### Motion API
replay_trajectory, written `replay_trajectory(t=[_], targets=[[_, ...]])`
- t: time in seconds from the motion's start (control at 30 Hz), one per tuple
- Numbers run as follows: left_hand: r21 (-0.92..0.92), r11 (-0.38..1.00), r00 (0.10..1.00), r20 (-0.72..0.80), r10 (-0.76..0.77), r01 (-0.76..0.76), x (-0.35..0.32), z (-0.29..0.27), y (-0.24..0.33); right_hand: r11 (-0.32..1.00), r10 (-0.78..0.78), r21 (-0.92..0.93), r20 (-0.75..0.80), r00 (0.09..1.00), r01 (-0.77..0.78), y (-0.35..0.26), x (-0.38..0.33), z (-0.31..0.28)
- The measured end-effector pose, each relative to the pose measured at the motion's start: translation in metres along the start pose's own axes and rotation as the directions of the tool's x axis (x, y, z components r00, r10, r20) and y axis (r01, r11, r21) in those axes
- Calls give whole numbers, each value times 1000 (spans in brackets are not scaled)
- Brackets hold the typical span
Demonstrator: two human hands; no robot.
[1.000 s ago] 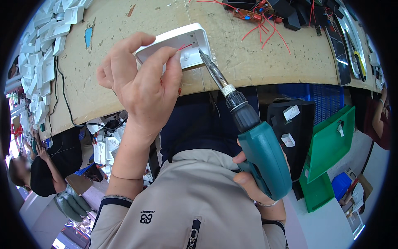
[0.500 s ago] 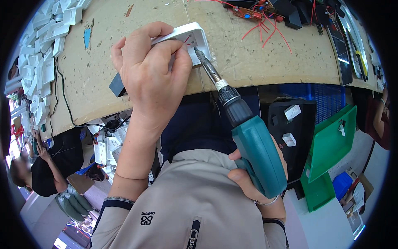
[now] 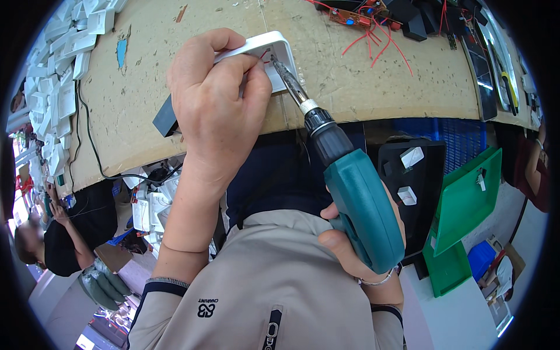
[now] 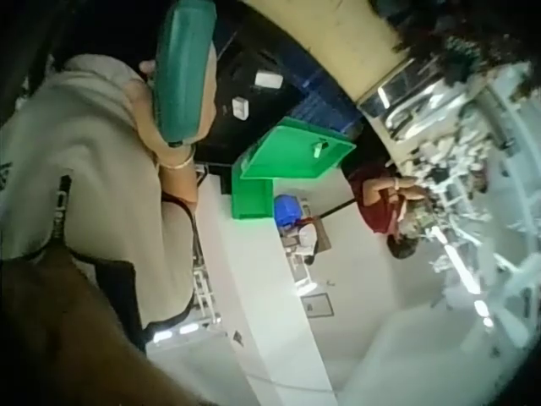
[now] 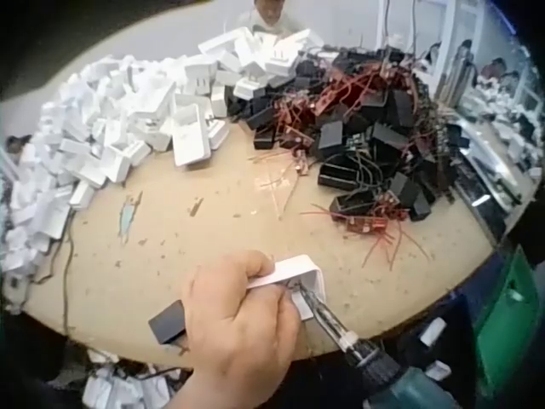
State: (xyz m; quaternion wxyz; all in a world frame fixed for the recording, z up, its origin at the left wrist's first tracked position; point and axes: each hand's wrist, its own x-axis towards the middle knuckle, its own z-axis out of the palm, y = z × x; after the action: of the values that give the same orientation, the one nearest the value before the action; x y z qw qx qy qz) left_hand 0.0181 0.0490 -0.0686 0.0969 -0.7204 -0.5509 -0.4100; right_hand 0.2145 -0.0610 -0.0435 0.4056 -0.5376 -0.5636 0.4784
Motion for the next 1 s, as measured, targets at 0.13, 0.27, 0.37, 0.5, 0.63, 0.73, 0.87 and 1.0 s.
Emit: replay_trajectory(t=[0.13, 0.27, 0.37, 0.5, 0.63, 0.73, 0.87, 1.0], targets=[[6, 1000, 1000, 0, -3, 3, -1, -1, -1, 998, -54, -30, 99, 994, 57, 4, 3, -4], [-81, 997, 999, -40, 15, -18, -4, 6, -2, 992, 29, 118, 14, 999, -30, 2, 2, 1], [-88, 996, 999, -34, 9, -12, -4, 6, -3, 996, -22, 91, 49, 999, 18, 4, 3, 0], [-97, 995, 999, -33, 2, -5, -4, 7, -4, 999, -33, 46, 80, 996, 29, 3, 5, -2], [-109, 994, 999, -40, 1, -6, -4, 8, -3, 997, -8, 76, 37, 999, 6, 1, 5, 3], [-93, 996, 999, -48, 6, -10, -4, 8, -4, 998, -16, 61, 16, 1000, 15, -1, 6, 4], [-98, 995, 999, -40, 3, -7, -4, 7, -4, 1000, -5, 14, 49, 999, 5, -2, 6, 2], [-92, 996, 999, -43, 7, -11, -4, 8, -4, 999, -21, -43, 17, 1000, 22, -2, 5, 2]])
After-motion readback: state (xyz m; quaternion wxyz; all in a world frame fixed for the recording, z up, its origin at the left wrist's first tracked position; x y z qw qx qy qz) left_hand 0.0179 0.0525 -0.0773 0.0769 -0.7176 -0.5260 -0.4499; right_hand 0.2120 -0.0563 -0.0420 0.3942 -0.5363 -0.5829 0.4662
